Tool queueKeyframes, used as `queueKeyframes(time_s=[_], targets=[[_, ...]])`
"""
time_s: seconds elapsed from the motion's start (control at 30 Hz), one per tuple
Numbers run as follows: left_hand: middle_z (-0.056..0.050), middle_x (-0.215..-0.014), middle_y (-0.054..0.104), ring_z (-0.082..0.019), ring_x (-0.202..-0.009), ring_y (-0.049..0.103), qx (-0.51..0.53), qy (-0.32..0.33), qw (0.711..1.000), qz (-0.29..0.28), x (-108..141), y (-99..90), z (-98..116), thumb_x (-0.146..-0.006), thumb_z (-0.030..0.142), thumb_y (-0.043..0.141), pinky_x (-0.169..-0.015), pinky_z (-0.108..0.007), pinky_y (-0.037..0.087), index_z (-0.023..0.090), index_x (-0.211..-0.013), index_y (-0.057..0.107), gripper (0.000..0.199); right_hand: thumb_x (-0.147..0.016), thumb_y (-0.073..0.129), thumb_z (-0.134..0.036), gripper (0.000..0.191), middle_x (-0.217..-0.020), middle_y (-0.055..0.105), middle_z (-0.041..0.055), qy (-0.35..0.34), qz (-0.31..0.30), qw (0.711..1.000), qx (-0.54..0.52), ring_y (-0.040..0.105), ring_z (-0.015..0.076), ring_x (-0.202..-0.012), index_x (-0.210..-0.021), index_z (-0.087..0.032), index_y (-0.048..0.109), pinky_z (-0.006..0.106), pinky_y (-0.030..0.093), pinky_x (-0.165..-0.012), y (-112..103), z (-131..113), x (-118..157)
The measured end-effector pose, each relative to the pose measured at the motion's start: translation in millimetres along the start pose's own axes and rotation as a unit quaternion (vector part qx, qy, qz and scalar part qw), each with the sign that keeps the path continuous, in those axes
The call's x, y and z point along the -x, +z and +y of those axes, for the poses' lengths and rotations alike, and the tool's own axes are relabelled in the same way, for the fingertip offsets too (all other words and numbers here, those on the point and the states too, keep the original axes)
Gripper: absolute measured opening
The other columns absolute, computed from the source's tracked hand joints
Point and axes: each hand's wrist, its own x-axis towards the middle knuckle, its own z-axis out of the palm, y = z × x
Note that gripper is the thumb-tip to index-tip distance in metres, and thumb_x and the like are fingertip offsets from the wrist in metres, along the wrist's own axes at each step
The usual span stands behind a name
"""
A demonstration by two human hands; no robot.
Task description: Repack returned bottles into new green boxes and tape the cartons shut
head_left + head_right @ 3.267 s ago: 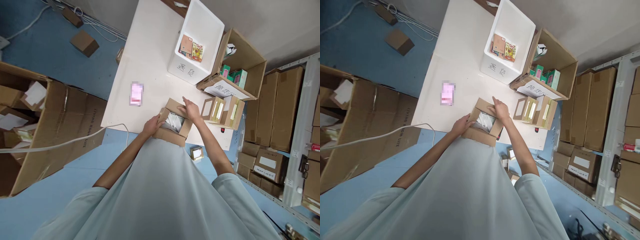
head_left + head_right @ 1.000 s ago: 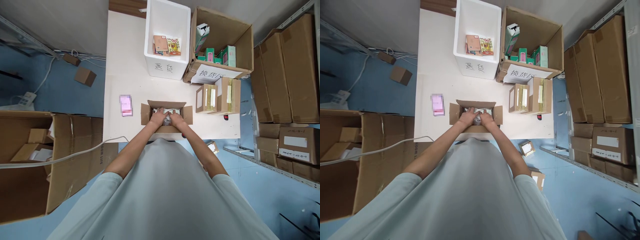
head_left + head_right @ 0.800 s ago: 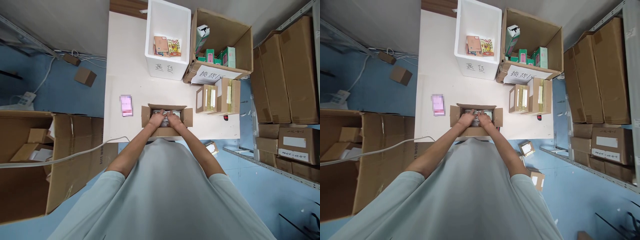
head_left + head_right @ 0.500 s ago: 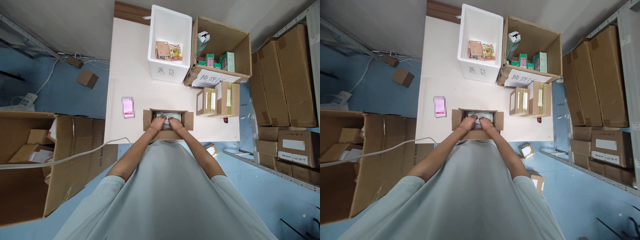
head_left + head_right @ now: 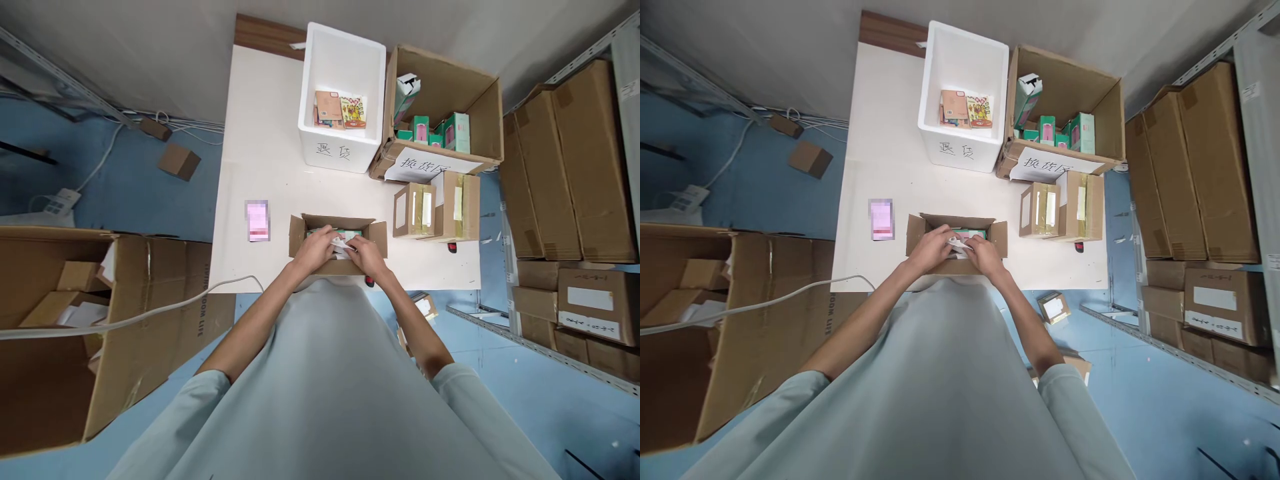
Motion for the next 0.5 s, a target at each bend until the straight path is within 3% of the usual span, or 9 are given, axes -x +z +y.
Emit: queueKeyframes(time_s=[0.13, 0.27, 0.4, 0.5], targets=[[-0.009, -0.127, 0.074, -0.028, -0.111, 0.075, 0.029, 0.028, 0.997, 0.061, -9.9, -41.1, 22.8, -0.098, 0.011, 0.055, -0.099, -0.039, 0.062, 0.025, -0.136, 0.082, 0.048, -0.118, 0.058, -0.032, 0.023, -0.118, 0.076, 0.0084, -0.039, 0.086, 0.994, -0.058, 0.074, 0.0257, -0.103, -0.123, -0.022, 0.079, 0.033, 0.055, -0.092, -26.6, -6.2, -0.7], [-0.007, -0.124, 0.073, -0.025, -0.107, 0.074, 0.053, 0.068, 0.987, 0.137, -33.9, -86.3, 45.2, -0.102, 0.016, 0.058, -0.097, -0.037, 0.061, 0.026, -0.13, 0.083, 0.039, -0.122, 0.052, -0.045, 0.033, -0.116, 0.074, 0.0081, -0.082, 0.195, 0.971, -0.106, 0.073, 0.0252, -0.103, -0.126, -0.025, 0.077, 0.034, 0.059, -0.095, -68.9, -14.0, -14.5], [-0.007, -0.124, 0.07, -0.025, -0.116, 0.071, 0.054, 0.106, 0.966, 0.228, -78.7, -117.7, 52.1, -0.107, 0.019, 0.06, -0.101, -0.037, 0.06, 0.023, -0.128, 0.08, 0.03, -0.123, 0.046, -0.053, 0.04, -0.122, 0.072, 0.0077, -0.129, 0.287, 0.939, -0.135, 0.071, 0.0243, -0.111, -0.129, -0.025, 0.073, 0.035, 0.062, -0.099, -111.7, -11.2, -55.6], [-0.007, -0.124, 0.068, -0.024, -0.117, 0.07, 0.049, 0.111, 0.955, 0.27, -116.8, -124.8, 41.9, -0.11, 0.023, 0.062, -0.1, -0.035, 0.059, 0.023, -0.129, 0.078, 0.025, -0.124, 0.043, -0.05, 0.039, -0.127, 0.07, 0.0089, -0.137, 0.306, 0.934, -0.123, 0.071, 0.0249, -0.115, -0.133, -0.024, 0.071, 0.038, 0.062, -0.104, -129.1, 0.5, -100.5]])
